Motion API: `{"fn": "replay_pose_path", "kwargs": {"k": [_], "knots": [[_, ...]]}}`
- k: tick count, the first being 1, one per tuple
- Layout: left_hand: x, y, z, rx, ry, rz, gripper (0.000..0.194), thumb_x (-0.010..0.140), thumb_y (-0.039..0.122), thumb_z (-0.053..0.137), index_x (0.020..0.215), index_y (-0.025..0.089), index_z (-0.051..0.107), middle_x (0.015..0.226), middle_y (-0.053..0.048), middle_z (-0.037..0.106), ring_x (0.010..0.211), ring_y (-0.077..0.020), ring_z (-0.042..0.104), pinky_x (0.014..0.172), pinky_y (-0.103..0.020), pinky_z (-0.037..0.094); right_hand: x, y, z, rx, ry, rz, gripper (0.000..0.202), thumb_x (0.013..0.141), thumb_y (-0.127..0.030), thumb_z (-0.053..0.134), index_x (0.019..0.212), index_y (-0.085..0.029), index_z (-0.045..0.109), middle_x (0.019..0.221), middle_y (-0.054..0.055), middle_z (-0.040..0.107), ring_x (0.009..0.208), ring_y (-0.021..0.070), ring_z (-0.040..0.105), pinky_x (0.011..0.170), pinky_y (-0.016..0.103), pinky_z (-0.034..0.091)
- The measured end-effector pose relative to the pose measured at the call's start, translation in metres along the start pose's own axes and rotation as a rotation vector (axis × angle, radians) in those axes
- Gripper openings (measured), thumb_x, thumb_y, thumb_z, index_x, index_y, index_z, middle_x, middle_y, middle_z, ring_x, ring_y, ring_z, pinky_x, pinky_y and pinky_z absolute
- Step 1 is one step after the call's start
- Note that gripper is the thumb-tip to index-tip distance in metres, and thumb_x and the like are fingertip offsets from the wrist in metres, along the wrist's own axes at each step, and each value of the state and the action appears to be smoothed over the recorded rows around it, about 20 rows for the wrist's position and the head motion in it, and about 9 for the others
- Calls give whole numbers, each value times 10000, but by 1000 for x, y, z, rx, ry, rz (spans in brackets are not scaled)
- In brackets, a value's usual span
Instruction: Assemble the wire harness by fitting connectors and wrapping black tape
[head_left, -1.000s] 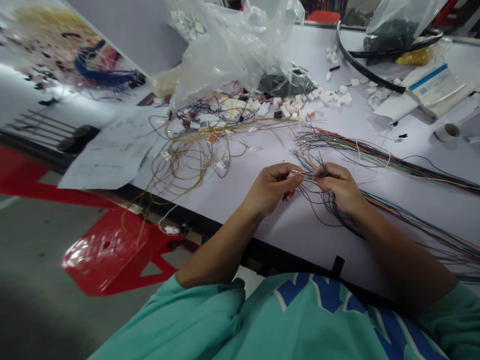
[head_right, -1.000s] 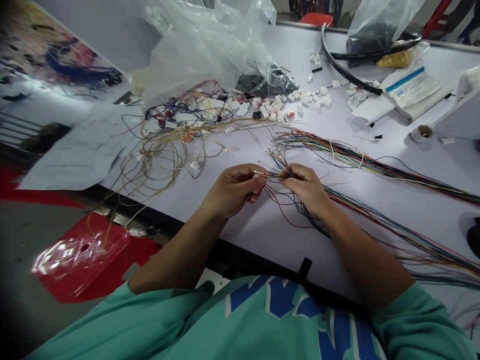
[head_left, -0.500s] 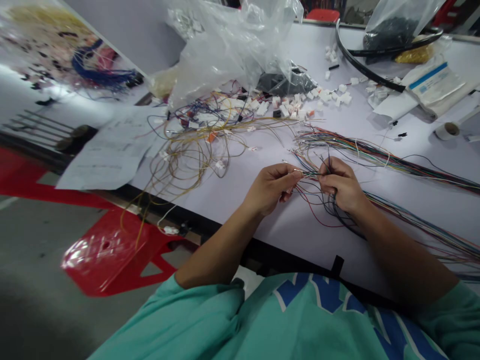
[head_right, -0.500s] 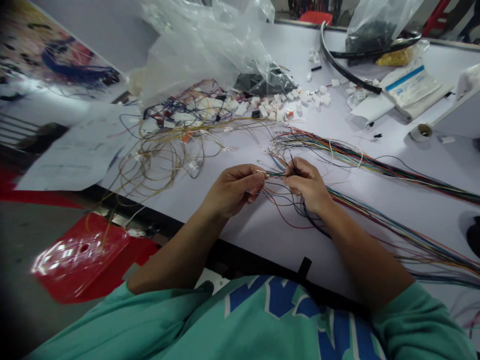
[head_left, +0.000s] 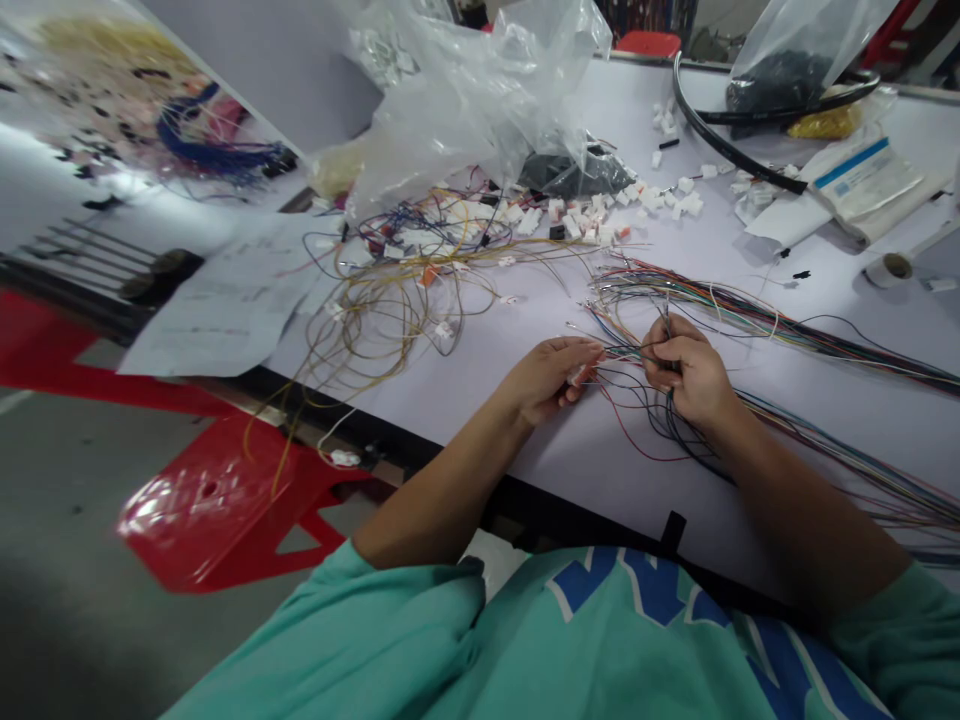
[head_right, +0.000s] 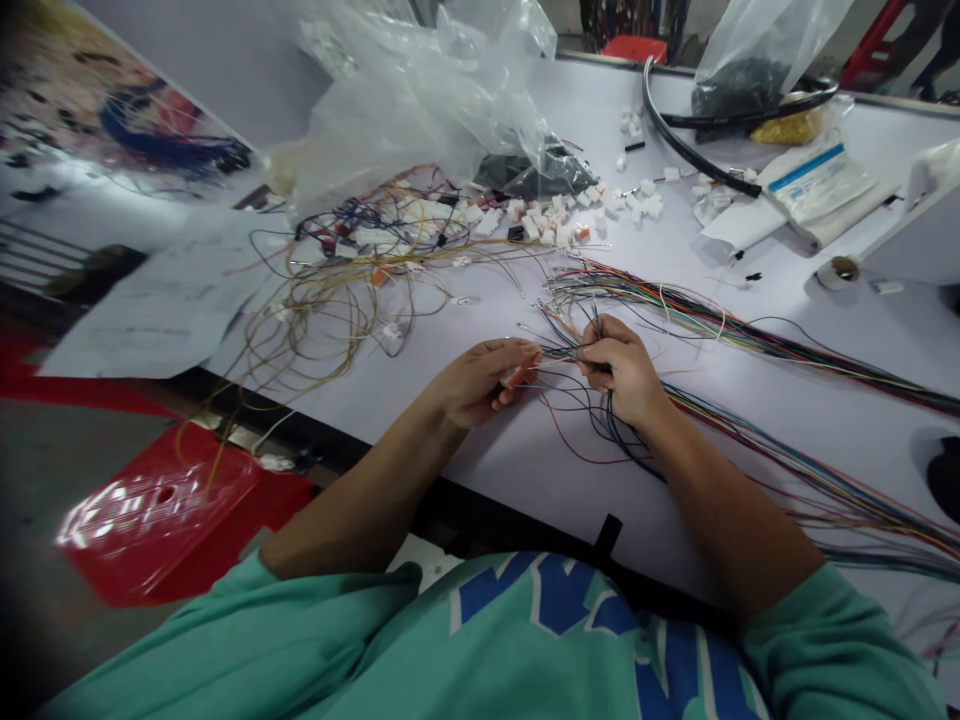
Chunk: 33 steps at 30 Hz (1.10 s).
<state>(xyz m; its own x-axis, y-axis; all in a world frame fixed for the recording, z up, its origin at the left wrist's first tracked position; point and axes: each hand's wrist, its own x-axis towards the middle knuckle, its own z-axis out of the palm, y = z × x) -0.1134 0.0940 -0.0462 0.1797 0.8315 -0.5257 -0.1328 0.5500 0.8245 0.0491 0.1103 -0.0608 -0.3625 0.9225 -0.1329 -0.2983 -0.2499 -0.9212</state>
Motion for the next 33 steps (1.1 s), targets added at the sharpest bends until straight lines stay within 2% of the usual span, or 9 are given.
{"fn": "replay_pose_path", "kwargs": {"k": [5, 7, 10, 13, 16, 23, 28, 33], "knots": [[2, -3, 1, 3, -18, -13, 261, 721, 269, 617, 527, 147, 492, 354, 70, 393, 244, -17, 311, 257, -118, 189, -1, -3, 0, 89, 17, 26, 132, 568, -236, 413, 624, -228, 294, 446, -90, 441, 306, 20, 197, 346, 186, 143], [2, -3, 1, 4, -15, -10, 241, 733, 271, 606, 550, 149, 506, 356, 72, 396, 244, -17, 311, 256, -114, 188, -1, -2, 2, 60, 33, 21, 128, 584, -231, 438, 618, -224, 315, 439, -100, 419, 312, 13, 184, 358, 185, 140], [1, -4, 1, 8, -17, -9, 231, 728, 256, 603, 552, 152, 497, 351, 73, 393, 239, -23, 304, 249, -122, 189, -2, 0, 5, -203, 58, -76, 125, 595, -239, 541, 641, -207, 430, 479, -95, 402, 377, 28, 272, 388, 191, 202], [0, -3, 2, -6, -36, 14, 230, 708, 249, 620, 548, 150, 490, 359, 69, 402, 244, -29, 316, 249, -128, 201, -4, 2, 7, -500, 52, -176, 123, 627, -289, 585, 674, -186, 537, 569, -49, 490, 517, 70, 411, 498, 224, 326], [-1, -2, 2, -35, -50, 25, 202, 703, 247, 630, 577, 147, 507, 366, 70, 410, 248, -31, 325, 252, -127, 207, -6, 2, 9, -597, 71, -232, 120, 647, -300, 567, 660, -181, 565, 585, -33, 522, 554, 84, 435, 547, 241, 357], [-2, 1, 2, -94, -71, 6, 212, 727, 248, 653, 599, 132, 529, 416, 60, 438, 279, -24, 346, 274, -124, 224, -10, -1, 13, -575, 100, -335, 116, 663, -262, 507, 578, -189, 479, 529, -52, 436, 485, 61, 357, 483, 218, 316], [-1, 1, 0, -272, -99, 3, 103, 745, 219, 651, 744, 137, 588, 485, 53, 490, 341, -33, 419, 311, -119, 274, -11, -4, 16, -627, 95, -408, 167, 641, -218, 464, 515, -205, 356, 503, -63, 351, 481, 56, 302, 470, 208, 293], [3, -2, -5, -322, -183, 50, 182, 682, 219, 725, 770, 127, 595, 509, 48, 517, 362, -37, 449, 323, -121, 296, -11, -2, 17, -697, 66, -480, 169, 612, -194, 439, 510, -210, 306, 491, -74, 295, 463, 48, 257, 445, 193, 268]]}}
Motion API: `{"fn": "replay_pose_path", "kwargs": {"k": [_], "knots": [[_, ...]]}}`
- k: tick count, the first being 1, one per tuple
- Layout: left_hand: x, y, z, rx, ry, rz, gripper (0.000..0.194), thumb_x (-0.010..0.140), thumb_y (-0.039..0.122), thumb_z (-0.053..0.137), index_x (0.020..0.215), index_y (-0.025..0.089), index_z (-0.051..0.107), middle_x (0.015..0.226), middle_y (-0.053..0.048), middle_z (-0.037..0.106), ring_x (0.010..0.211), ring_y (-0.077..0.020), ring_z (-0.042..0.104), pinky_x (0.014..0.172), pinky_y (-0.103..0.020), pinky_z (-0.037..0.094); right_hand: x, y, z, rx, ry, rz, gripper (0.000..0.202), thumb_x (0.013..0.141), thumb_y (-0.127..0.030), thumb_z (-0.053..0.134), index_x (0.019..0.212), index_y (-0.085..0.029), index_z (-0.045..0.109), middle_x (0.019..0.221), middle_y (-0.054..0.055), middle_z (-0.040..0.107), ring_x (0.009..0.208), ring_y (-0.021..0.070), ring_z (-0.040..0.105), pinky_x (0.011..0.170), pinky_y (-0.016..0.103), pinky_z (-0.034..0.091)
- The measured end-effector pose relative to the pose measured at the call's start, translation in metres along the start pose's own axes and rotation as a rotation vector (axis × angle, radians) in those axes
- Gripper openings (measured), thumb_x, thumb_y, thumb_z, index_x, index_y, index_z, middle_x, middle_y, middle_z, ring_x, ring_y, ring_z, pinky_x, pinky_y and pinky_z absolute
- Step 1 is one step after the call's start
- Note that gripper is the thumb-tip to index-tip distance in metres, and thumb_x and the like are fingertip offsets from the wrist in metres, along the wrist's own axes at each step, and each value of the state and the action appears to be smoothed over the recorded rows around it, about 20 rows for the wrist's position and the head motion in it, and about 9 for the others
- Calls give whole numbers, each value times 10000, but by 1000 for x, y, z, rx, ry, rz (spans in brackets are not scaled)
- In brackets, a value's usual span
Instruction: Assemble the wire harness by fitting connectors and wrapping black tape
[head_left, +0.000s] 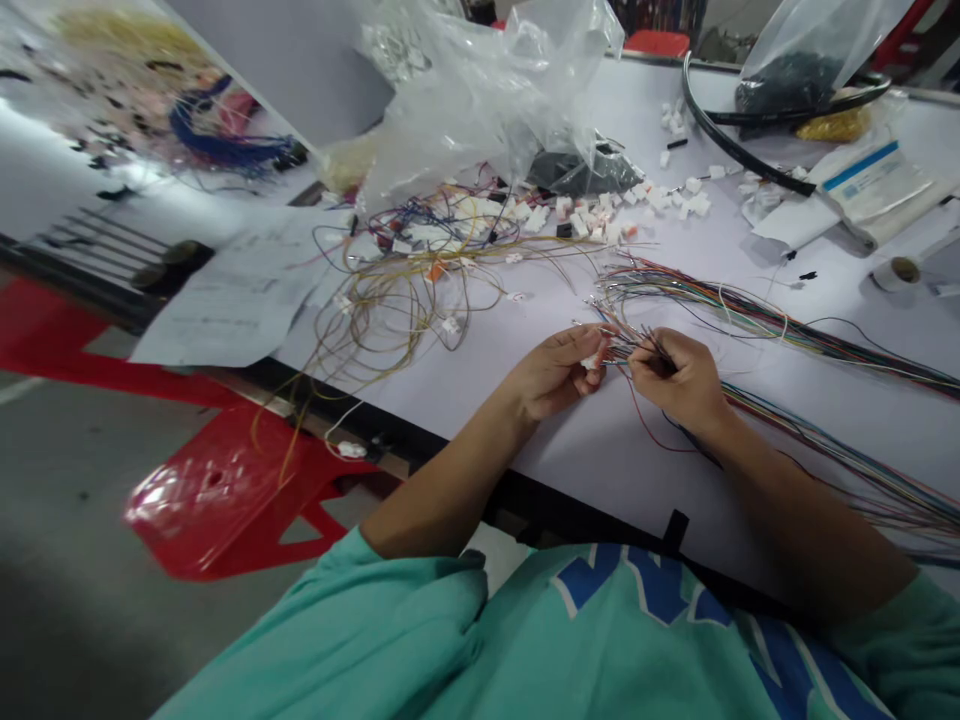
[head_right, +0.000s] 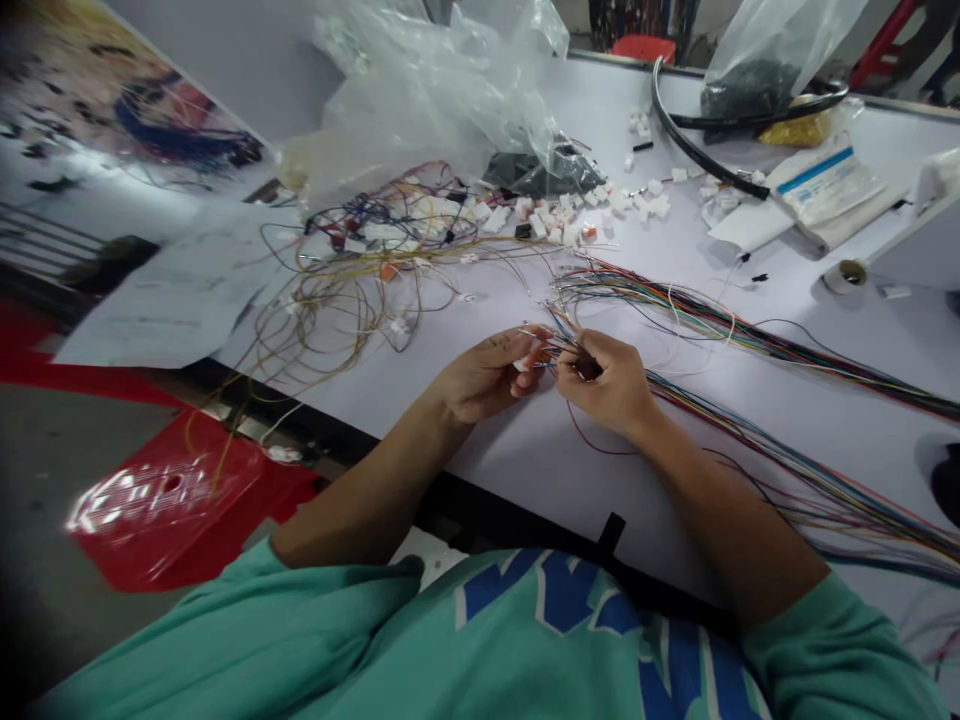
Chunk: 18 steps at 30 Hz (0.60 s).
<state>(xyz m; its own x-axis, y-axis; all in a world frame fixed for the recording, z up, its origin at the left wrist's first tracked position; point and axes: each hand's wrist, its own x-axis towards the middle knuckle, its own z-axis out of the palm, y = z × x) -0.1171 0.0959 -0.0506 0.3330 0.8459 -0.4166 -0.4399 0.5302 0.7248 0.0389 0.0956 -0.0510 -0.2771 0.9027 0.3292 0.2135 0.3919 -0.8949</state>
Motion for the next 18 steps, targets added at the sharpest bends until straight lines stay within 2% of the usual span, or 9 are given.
{"fn": "replay_pose_path", "kwargs": {"k": [7, 13, 18], "knots": [[0, -2, -3, 9, -22, 46, 253, 641, 201, 752, 829, 133, 597, 499, 58, 522, 354, -48, 451, 314, -135, 293, -2, 6, 4, -77, 8, -146, 180, 607, -141, 428, 528, -209, 282, 500, -74, 295, 462, 45, 250, 438, 177, 270], [0, -1, -1, 43, -11, 35, 237, 637, 223, 750, 775, 131, 581, 484, 62, 515, 343, -41, 434, 305, -136, 267, -2, 4, 4, -135, 25, -189, 190, 617, -138, 434, 533, -210, 278, 497, -74, 293, 456, 47, 249, 434, 175, 273], [-1, -1, 0, 44, -38, 60, 302, 568, 235, 792, 761, 127, 586, 467, 65, 514, 338, -44, 428, 301, -137, 272, -3, 3, 4, -221, 42, -216, 198, 639, -153, 443, 527, -210, 290, 483, -69, 318, 450, 52, 270, 436, 181, 280]]}}
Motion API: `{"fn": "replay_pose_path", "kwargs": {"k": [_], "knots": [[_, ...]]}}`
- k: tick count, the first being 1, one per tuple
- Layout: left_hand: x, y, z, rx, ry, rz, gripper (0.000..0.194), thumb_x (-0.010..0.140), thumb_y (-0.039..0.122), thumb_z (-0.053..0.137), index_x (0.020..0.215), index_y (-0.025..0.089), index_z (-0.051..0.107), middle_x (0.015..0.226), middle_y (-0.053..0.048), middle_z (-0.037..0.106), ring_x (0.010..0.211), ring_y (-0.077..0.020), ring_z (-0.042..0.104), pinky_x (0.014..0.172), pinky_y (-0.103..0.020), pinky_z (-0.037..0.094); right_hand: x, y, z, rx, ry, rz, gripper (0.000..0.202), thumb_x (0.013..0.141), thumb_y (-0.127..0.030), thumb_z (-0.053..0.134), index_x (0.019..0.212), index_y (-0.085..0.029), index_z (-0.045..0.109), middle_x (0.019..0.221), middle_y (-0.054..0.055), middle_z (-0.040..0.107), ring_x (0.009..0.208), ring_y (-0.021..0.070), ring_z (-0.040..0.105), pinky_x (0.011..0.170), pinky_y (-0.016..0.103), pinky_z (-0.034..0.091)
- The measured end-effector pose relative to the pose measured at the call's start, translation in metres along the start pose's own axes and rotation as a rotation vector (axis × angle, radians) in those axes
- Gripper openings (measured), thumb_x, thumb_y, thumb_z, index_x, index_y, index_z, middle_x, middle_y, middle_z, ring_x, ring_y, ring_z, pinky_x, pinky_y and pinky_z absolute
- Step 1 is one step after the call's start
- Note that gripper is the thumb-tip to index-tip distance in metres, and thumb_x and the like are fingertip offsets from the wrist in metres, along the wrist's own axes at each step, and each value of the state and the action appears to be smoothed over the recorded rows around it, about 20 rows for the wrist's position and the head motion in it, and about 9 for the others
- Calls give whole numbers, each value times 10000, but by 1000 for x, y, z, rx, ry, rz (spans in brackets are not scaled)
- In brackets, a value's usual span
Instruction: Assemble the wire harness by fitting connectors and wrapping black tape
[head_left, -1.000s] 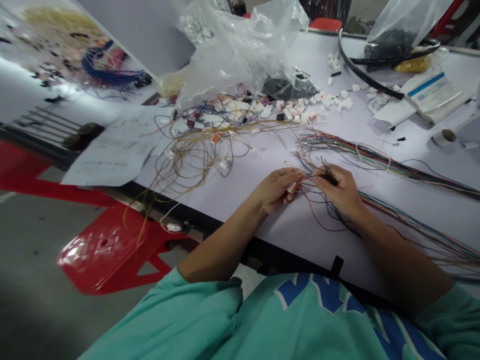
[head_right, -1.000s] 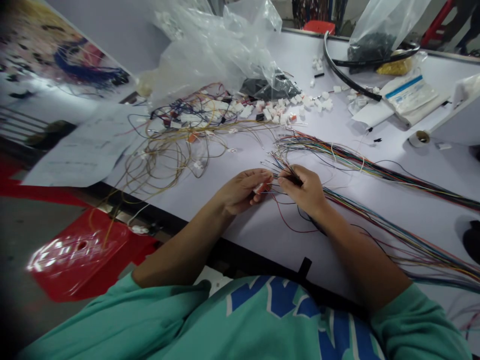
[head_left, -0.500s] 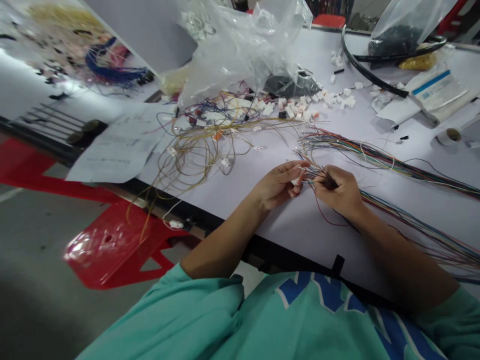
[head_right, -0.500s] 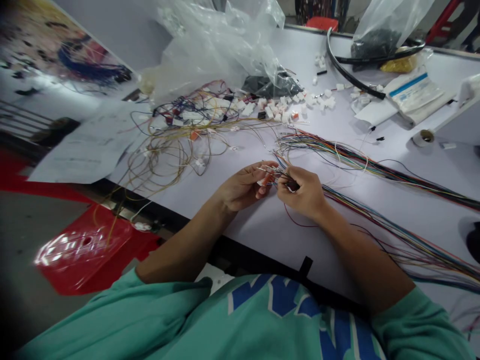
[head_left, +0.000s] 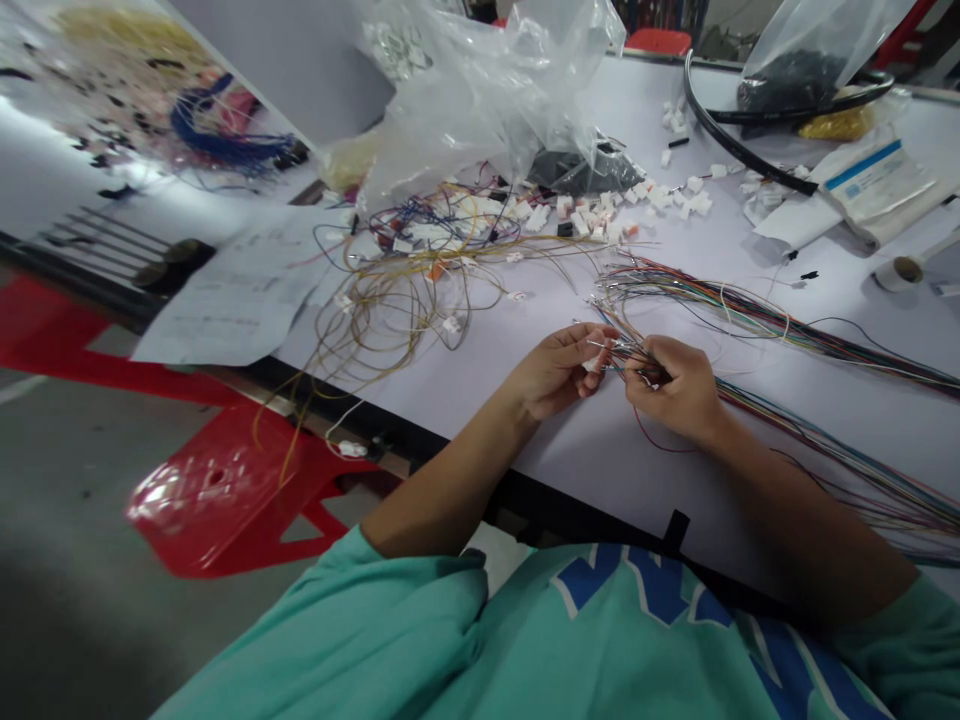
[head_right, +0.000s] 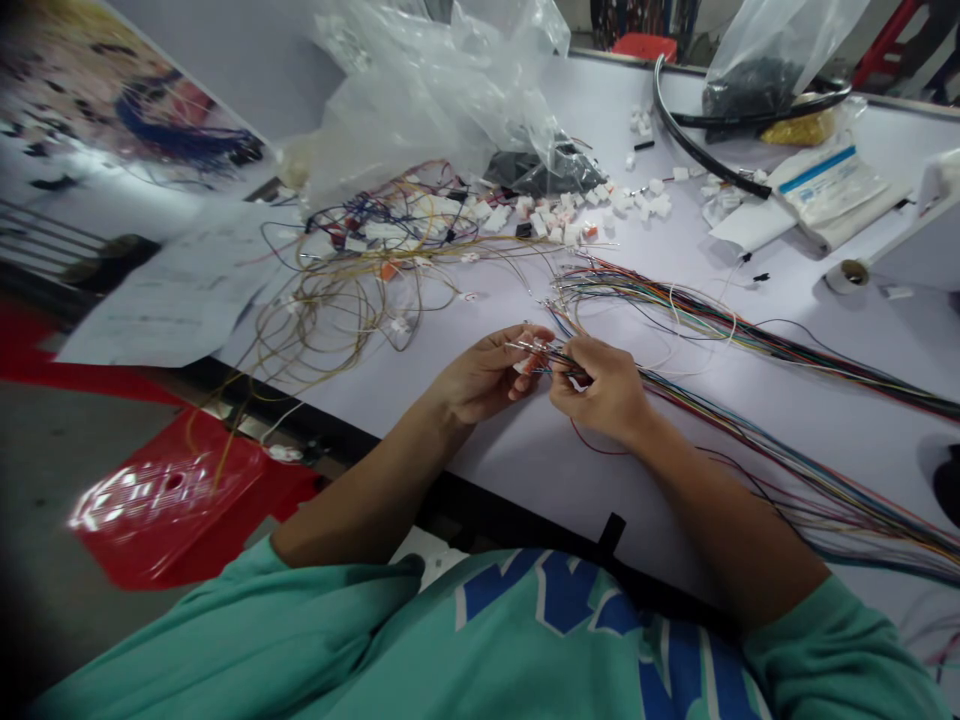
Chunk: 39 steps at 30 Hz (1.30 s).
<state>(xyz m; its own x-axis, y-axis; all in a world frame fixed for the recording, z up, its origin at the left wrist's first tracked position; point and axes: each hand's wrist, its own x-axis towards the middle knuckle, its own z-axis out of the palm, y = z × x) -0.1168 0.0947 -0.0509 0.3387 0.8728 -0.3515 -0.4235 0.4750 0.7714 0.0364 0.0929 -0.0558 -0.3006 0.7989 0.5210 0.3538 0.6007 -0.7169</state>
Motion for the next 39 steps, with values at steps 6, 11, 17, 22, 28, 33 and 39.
{"fn": "replay_pose_path", "kwargs": {"k": [6, 11, 17, 22, 28, 33, 39], "knots": [[0, -3, 0, 6, -7, 4, 292, 578, 243, 787, 752, 121, 586, 452, 62, 505, 332, -43, 417, 294, -131, 265, -2, -1, 0, -44, 19, -98, 184, 648, -135, 435, 543, -210, 303, 489, -65, 339, 448, 53, 288, 429, 179, 274], [0, -4, 2, 8, 8, 4, 240, 636, 261, 750, 732, 117, 583, 452, 55, 502, 327, -40, 406, 292, -129, 271, -3, 1, 1, -52, -11, -102, 200, 659, -149, 435, 541, -212, 287, 495, -55, 368, 464, 61, 326, 451, 189, 300], [-2, -5, 5, 25, 16, 20, 197, 684, 256, 711, 731, 108, 589, 464, 53, 494, 329, -37, 410, 296, -131, 285, -4, 0, 4, 3, -46, -91, 205, 668, -161, 439, 530, -210, 295, 495, -51, 388, 474, 62, 358, 473, 189, 331], [-1, -6, 3, 18, -16, 26, 240, 637, 245, 750, 767, 119, 593, 485, 58, 513, 333, -41, 433, 302, -137, 305, -5, -4, 4, 118, -16, 83, 174, 648, -181, 437, 516, -208, 327, 468, -66, 353, 440, 52, 302, 437, 183, 303], [-1, -4, 2, 24, -33, 76, 309, 580, 271, 798, 766, 132, 594, 496, 54, 538, 359, -64, 483, 320, -151, 335, -5, -7, 2, 187, 30, 244, 176, 635, -203, 450, 496, -203, 341, 446, -72, 356, 420, 46, 293, 432, 190, 294], [-1, -4, 3, 46, 9, 107, 277, 596, 258, 787, 762, 139, 599, 504, 49, 541, 375, -67, 491, 333, -158, 351, -4, -8, 2, 180, 40, 307, 168, 622, -229, 454, 493, -204, 349, 437, -72, 345, 421, 49, 286, 427, 192, 293], [-1, -6, 5, 39, 3, 116, 287, 570, 241, 796, 757, 143, 601, 499, 51, 542, 373, -69, 484, 333, -163, 355, -6, -7, 6, 155, 33, 267, 174, 635, -217, 445, 506, -209, 328, 452, -71, 339, 436, 53, 284, 450, 199, 301]]}}
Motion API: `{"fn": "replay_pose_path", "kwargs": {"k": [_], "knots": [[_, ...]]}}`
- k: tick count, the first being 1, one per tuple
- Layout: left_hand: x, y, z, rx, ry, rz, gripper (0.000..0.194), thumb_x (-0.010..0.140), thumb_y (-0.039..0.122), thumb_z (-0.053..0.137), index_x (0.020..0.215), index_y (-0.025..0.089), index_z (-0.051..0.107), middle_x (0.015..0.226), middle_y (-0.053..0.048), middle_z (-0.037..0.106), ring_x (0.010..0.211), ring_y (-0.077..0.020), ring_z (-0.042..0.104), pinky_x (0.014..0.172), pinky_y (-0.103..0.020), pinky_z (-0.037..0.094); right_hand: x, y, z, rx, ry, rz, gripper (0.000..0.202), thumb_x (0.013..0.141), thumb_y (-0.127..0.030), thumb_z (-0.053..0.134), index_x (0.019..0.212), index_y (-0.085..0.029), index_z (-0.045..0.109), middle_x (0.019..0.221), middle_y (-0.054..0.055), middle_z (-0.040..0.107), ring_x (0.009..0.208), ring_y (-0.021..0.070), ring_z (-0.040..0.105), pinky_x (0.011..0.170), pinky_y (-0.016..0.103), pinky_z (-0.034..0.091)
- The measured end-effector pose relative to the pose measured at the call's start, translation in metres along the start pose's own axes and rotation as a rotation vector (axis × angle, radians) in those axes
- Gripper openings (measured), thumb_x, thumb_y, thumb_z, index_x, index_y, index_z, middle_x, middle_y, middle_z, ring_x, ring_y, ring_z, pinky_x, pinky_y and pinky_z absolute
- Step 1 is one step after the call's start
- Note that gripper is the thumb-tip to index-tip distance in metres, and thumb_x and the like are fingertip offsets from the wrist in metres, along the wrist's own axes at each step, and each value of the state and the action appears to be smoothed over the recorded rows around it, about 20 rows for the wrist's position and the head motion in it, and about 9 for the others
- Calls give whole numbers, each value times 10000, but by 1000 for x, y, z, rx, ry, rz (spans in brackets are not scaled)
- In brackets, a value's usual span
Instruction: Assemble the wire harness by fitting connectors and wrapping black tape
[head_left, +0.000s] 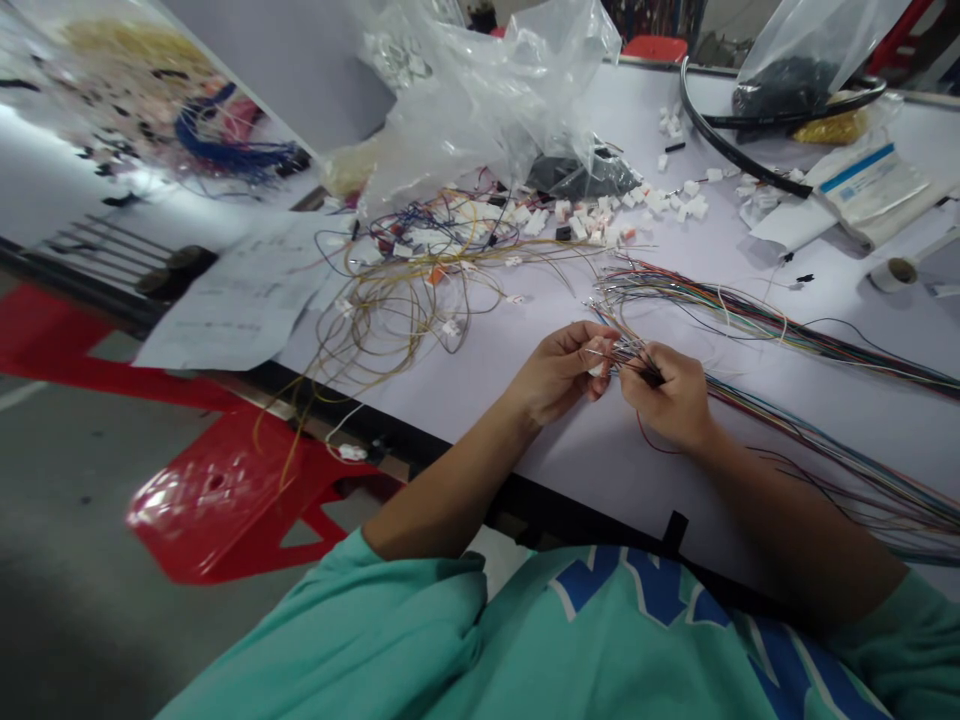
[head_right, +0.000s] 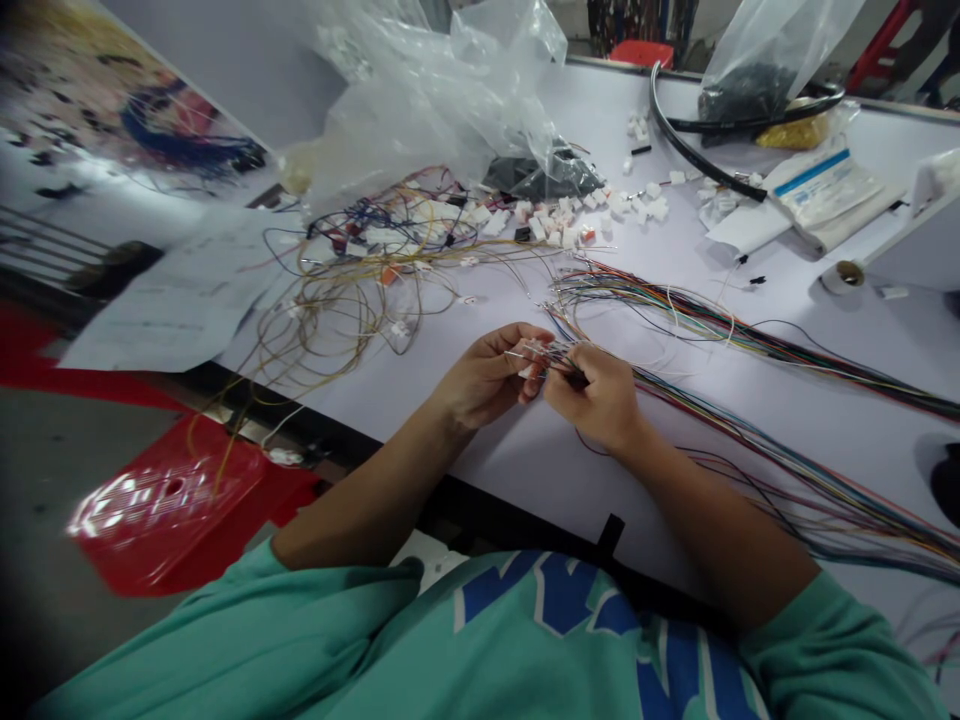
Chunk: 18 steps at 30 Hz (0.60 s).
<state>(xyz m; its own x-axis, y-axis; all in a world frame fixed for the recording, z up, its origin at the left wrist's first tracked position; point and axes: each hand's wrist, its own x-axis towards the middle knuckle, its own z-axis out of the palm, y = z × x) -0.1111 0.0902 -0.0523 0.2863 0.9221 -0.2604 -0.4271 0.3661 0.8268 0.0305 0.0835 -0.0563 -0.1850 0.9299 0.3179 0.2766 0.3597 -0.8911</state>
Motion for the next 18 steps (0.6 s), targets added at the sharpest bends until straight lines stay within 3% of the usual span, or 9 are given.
{"fn": "replay_pose_path", "kwargs": {"k": [7, 15, 18], "knots": [[0, -2, 1, -7, 12, 13, 271, 559, 193, 778, 750, 135, 596, 492, 51, 548, 359, -66, 478, 328, -160, 358, 0, 2, 1, -21, -50, -111, 162, 652, -201, 430, 528, -211, 327, 473, -70, 347, 438, 52, 273, 464, 200, 304], [0, -3, 4, 26, 27, 1, 233, 569, 199, 747, 733, 134, 596, 464, 48, 538, 339, -61, 452, 324, -163, 352, -2, 4, 4, -20, -66, -65, 167, 655, -209, 435, 526, -211, 329, 479, -57, 393, 453, 60, 319, 482, 211, 313], [0, -1, 4, 28, 36, -10, 222, 575, 192, 738, 721, 138, 580, 477, 50, 529, 340, -60, 451, 317, -159, 330, 2, 4, 1, 60, -154, 31, 151, 661, -223, 446, 542, -207, 355, 497, -54, 414, 464, 59, 331, 478, 206, 310]]}}
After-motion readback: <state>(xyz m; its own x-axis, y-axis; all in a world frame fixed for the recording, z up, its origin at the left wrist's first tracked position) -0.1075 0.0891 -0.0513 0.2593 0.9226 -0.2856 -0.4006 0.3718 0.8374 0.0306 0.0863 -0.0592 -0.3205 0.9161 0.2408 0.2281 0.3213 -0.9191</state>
